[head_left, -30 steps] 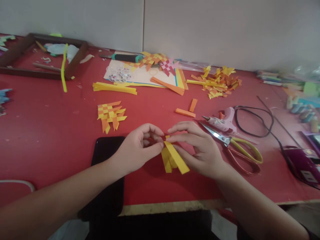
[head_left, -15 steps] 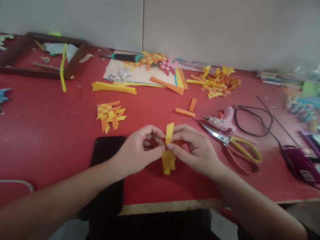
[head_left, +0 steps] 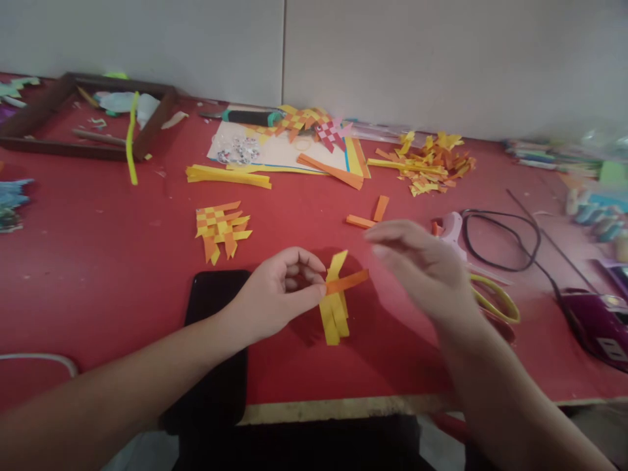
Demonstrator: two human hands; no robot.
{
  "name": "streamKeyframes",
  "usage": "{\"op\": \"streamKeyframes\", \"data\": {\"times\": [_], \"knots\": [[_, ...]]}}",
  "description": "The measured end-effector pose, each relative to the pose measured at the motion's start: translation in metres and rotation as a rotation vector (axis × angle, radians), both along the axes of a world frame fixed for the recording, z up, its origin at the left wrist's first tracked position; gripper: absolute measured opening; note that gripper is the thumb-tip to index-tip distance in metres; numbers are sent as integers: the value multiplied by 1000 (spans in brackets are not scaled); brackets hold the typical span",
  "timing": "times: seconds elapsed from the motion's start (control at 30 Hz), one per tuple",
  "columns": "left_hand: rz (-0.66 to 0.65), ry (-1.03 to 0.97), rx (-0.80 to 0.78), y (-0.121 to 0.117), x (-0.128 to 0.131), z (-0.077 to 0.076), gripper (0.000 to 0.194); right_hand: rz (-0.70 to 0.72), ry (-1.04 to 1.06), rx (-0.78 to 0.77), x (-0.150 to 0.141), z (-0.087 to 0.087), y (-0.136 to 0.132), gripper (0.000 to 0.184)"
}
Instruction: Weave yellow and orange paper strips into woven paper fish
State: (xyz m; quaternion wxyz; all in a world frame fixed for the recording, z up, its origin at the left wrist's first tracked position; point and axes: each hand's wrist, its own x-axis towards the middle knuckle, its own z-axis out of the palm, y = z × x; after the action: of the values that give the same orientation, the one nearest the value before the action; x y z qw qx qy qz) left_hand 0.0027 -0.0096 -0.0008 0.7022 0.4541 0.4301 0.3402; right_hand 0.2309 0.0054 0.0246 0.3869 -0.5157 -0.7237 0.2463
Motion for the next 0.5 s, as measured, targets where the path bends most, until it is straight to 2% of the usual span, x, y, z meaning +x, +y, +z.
{"op": "streamKeyframes", "data": {"times": [0.1,0.2,0.3,0.37,0.43,0.5], "knots": [[51,-23,-46,2,1,0,23,-306,-104,-43,40,15,13,9],[78,-25,-109,5,0,3,23,-413,-417,-47,91,16,29,8],[87,-38,-161,8,-1,5,24,-225,-607,-21,143,-1,48,34],[96,-50,-179,9,-1,5,24,-41,-603,1,170,-15,63,51],[105,-58,-191,9,-2,5,24,105,-600,-20,187,-25,75,55],[110,-71,-200,9,-2,4,24,159,-592,-46,195,-29,85,52]]}}
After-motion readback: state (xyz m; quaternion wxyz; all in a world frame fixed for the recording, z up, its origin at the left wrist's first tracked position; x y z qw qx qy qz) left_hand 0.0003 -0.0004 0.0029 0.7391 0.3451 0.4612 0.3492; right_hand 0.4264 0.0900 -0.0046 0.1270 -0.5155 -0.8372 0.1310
